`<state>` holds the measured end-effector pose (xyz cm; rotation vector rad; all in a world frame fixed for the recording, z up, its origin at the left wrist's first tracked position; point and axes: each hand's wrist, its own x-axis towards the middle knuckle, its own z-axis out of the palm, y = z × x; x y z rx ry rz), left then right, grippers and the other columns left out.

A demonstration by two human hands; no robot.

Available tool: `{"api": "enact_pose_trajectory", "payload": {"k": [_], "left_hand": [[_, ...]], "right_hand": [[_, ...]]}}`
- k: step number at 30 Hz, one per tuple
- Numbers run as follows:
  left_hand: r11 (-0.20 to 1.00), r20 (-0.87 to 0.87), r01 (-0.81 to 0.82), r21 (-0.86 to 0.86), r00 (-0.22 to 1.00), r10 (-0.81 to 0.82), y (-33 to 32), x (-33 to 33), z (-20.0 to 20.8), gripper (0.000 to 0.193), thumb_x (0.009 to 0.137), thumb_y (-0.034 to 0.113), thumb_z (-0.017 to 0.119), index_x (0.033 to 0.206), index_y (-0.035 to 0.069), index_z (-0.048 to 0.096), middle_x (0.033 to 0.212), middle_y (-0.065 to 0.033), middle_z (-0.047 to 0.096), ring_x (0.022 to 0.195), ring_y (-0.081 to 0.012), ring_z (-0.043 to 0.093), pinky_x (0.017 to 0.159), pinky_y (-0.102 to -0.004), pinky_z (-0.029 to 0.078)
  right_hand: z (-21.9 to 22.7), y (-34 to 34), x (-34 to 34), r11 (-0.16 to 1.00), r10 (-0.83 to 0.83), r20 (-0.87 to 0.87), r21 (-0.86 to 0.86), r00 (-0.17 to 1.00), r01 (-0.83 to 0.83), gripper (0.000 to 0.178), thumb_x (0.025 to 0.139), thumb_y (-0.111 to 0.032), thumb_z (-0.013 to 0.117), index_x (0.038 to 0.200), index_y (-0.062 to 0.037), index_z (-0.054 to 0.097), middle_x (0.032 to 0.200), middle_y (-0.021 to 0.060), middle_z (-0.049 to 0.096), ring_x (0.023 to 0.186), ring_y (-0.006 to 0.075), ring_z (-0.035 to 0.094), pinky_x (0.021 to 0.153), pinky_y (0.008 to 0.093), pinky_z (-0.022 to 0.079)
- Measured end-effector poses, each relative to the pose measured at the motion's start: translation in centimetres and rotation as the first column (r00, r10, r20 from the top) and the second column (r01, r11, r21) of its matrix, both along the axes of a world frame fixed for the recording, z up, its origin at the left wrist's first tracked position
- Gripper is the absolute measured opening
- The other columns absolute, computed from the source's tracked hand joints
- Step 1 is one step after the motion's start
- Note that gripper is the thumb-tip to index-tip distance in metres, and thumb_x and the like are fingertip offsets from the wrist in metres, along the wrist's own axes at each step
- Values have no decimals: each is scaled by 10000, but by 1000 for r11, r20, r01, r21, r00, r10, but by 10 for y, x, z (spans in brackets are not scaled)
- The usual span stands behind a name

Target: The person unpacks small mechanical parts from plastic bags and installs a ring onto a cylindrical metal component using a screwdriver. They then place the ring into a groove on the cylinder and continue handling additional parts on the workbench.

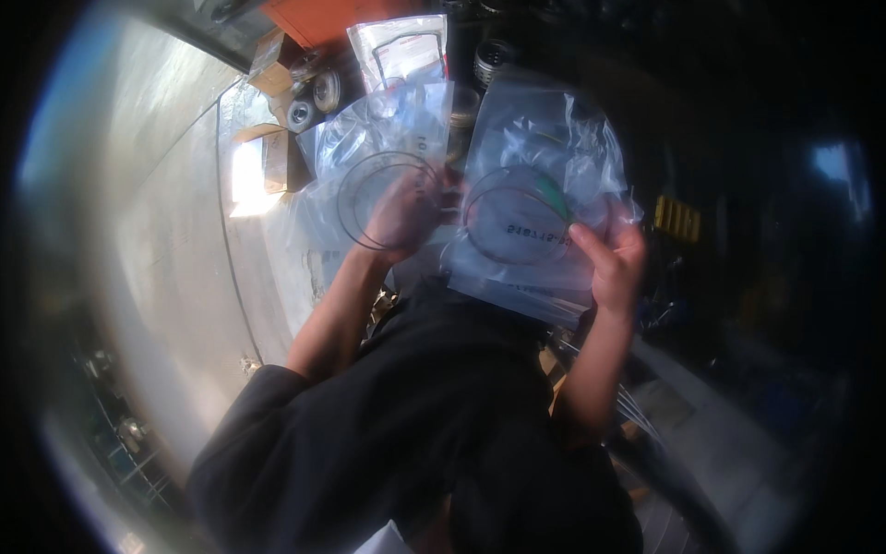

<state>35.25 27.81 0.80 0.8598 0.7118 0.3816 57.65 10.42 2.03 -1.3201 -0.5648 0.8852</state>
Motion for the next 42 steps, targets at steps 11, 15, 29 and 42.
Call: {"api": "enact_pose_trajectory", "payload": {"k": [11,15,29,42], "left_hand": [[997,181,57,-52,982,-47,48,290,3,173,1077,163,455,1114,1,501,1055,-147,621,922,-256,675,770,-364,589],[996,168,89,16,982,-90,44,402,15,97,1035,86,493,1105,20,507,1044,-153,620,917,-260,670,759,-365,589],[568,-166,279,774,956,-243,143,740,7,322,1037,245,455,826,37,583,686,-41,531,551,-127,465,492,-259,350],[317,-279,364,876,918,-282,395,1053,-46,349,905,150,663,1233,34,653,1162,-152,658,1058,-301,659,909,-425,509]], "right_hand": [[5,19,285,996,-88,-1,17,996,88,453,835,44,709,1277,28,611,1113,118,700,998,171,677,907,293,553],[12,20,394,994,-104,-22,20,994,105,425,838,30,716,1253,18,627,1098,117,705,975,166,682,892,287,556],[2,84,703,964,-266,-90,-48,960,263,529,819,0,741,1324,21,586,1033,103,715,879,160,696,798,295,576],[13,312,1006,813,-570,16,-133,822,567,466,807,-11,763,1255,7,637,926,54,693,773,116,646,695,258,543]]}}
